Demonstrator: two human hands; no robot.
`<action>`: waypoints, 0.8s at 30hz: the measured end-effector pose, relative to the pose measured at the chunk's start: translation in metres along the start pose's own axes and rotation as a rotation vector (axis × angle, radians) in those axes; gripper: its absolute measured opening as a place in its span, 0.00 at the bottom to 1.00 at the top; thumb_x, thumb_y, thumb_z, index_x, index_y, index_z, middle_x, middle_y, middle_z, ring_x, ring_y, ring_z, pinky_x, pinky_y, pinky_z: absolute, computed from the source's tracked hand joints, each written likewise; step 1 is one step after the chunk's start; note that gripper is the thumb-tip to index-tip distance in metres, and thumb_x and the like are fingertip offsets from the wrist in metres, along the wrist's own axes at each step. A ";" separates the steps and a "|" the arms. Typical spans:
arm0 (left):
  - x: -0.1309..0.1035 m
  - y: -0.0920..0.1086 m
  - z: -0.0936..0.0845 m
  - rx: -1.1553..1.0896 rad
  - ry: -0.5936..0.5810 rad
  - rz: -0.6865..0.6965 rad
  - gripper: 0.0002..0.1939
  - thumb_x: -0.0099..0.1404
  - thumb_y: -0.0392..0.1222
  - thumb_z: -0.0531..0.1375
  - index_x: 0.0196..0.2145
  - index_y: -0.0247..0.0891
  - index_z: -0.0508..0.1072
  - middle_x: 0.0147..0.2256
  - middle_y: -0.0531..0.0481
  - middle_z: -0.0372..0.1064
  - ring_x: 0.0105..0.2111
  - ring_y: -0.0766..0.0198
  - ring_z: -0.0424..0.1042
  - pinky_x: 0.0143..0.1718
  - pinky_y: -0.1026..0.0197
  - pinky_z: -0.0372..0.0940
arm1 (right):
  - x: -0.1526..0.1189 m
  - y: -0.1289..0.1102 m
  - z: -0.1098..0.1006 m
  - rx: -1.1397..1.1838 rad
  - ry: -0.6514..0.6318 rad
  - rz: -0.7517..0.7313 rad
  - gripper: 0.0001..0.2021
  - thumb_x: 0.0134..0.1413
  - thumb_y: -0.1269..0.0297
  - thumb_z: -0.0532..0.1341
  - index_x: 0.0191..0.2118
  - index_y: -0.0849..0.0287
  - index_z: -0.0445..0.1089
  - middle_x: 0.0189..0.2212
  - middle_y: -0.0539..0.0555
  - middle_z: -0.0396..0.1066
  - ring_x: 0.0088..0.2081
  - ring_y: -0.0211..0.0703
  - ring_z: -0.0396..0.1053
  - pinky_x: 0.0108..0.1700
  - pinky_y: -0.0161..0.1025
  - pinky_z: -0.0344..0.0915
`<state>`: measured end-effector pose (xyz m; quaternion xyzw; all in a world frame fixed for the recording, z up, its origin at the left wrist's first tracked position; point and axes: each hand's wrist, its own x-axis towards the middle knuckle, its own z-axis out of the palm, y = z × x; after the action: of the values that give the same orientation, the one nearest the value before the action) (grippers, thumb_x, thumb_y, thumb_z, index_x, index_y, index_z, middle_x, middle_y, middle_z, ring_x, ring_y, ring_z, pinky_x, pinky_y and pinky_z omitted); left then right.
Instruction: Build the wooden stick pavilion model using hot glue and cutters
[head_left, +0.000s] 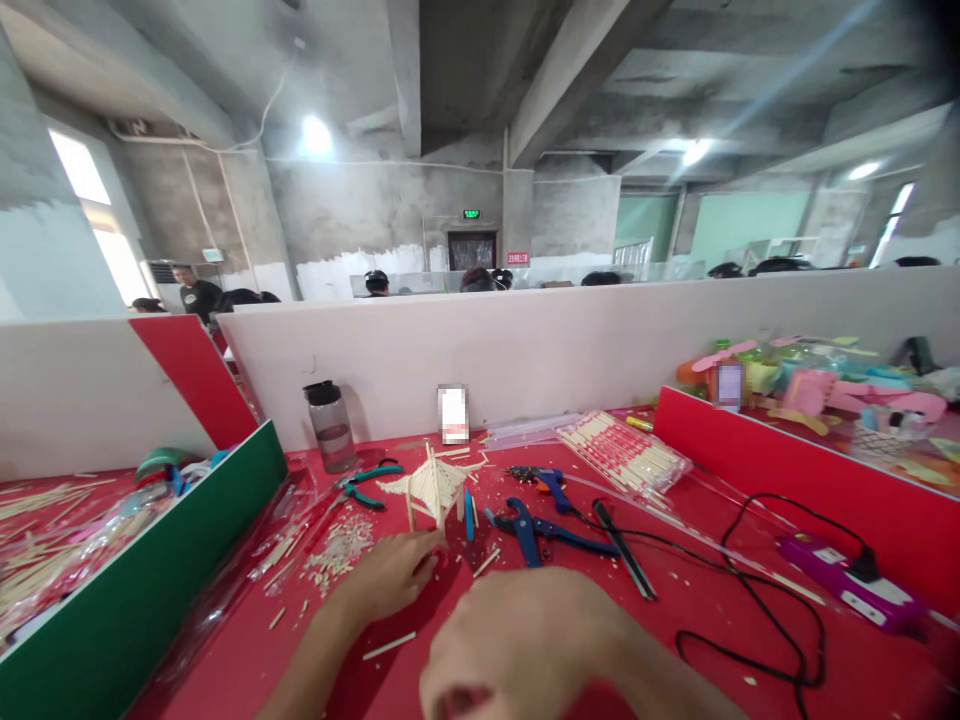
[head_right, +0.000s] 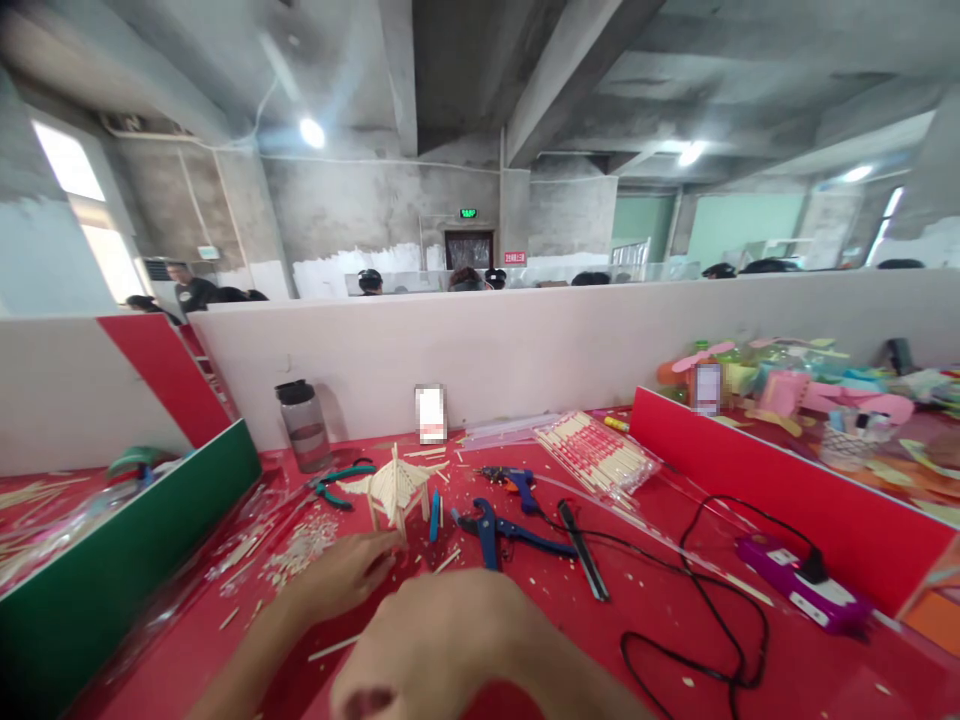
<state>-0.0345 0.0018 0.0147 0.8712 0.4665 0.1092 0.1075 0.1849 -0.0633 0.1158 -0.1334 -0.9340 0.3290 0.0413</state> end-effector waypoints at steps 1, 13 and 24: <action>0.000 0.000 0.000 -0.006 0.005 -0.005 0.12 0.71 0.38 0.49 0.44 0.44 0.71 0.42 0.46 0.77 0.40 0.55 0.75 0.39 0.60 0.63 | 0.009 0.020 -0.001 -0.049 0.019 0.044 0.07 0.53 0.65 0.58 0.27 0.53 0.73 0.25 0.49 0.74 0.29 0.43 0.71 0.31 0.37 0.60; 0.005 -0.019 0.022 -0.042 0.080 -0.100 0.19 0.71 0.41 0.49 0.58 0.41 0.64 0.49 0.41 0.75 0.45 0.53 0.74 0.43 0.59 0.64 | 0.037 0.127 0.024 -0.408 0.483 0.353 0.14 0.63 0.65 0.54 0.50 0.56 0.73 0.47 0.57 0.74 0.44 0.46 0.73 0.44 0.37 0.62; 0.007 -0.019 0.010 0.056 0.038 -0.210 0.18 0.65 0.32 0.52 0.52 0.38 0.67 0.47 0.38 0.75 0.47 0.50 0.75 0.44 0.57 0.64 | 0.055 0.128 0.038 -0.540 0.487 0.409 0.14 0.64 0.64 0.53 0.51 0.53 0.70 0.47 0.57 0.74 0.43 0.48 0.74 0.43 0.40 0.64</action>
<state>-0.0424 0.0171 0.0003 0.8180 0.5599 0.1007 0.0853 0.1544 0.0244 0.0060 -0.3961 -0.9039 0.0326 0.1583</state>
